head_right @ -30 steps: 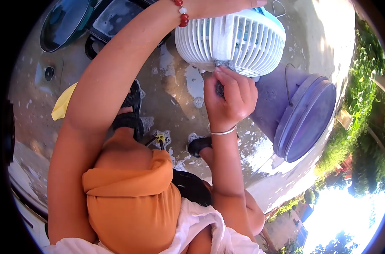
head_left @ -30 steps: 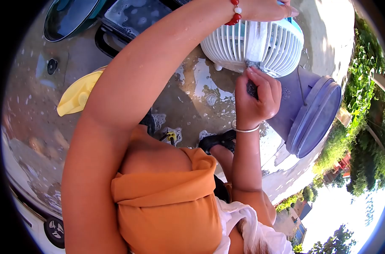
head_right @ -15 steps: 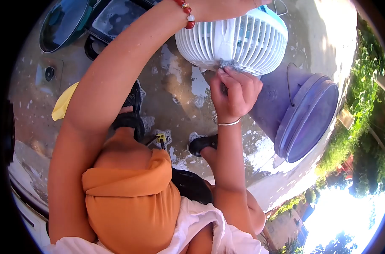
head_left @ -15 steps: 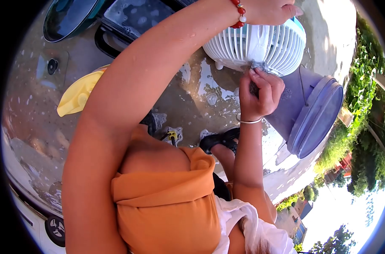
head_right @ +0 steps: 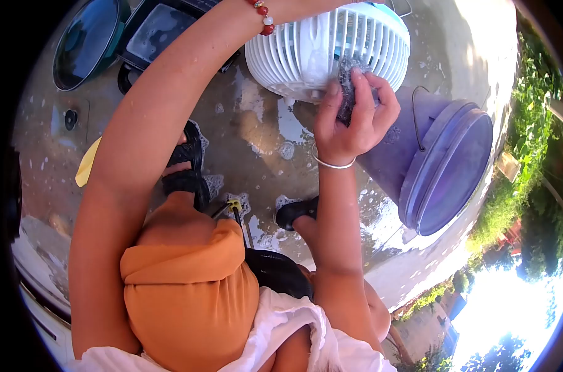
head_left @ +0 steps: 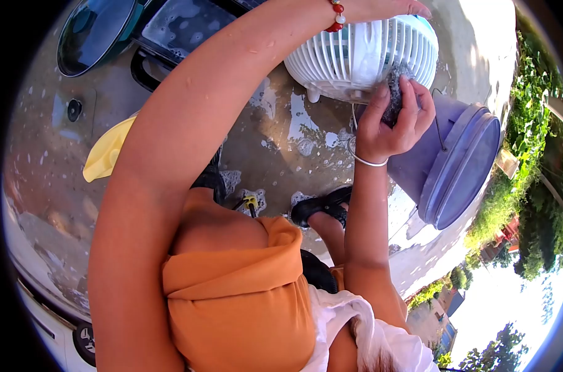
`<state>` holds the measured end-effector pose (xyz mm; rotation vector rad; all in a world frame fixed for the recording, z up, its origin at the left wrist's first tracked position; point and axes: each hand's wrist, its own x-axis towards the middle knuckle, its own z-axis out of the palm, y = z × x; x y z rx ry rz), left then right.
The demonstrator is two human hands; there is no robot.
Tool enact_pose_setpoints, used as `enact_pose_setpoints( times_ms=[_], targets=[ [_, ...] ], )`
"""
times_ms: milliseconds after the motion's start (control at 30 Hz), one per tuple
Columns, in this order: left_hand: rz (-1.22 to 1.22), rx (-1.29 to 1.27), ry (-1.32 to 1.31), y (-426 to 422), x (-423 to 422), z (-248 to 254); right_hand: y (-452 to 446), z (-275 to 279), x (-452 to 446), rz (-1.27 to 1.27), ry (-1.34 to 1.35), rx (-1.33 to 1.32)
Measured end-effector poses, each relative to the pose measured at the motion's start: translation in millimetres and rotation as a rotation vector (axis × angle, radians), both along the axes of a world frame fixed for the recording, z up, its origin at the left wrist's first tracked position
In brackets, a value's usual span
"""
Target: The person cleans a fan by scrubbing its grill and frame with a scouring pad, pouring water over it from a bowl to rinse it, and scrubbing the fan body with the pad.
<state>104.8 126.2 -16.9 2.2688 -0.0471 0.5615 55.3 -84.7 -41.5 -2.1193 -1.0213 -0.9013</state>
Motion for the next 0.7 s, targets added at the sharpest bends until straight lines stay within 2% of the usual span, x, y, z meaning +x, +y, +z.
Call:
enact_pose_setpoints(
  times_ms=[133,300,433,567,633,700],
  targets=[
    [0.025,0.060,-0.037,-1,-1,-4,-25,-1,-24,-0.048,0.124,-0.043],
    [-0.004,0.088,-0.151,-3,-11,0,-5,40,-5,-0.080,0.126,-0.013],
    [0.021,0.095,-0.113,-4,-4,-3,-11,12,-12,-0.094,0.132,0.066],
    [0.032,0.014,-0.148,7,-6,-7,-42,-13,-42,-0.092,0.236,-0.023],
    [0.066,0.033,-0.191,9,-10,-9,-42,-4,-45,-0.152,0.224,0.010],
    [0.077,0.090,-0.103,8,-19,-6,-27,19,-28,-0.183,0.167,0.089]
  ],
)
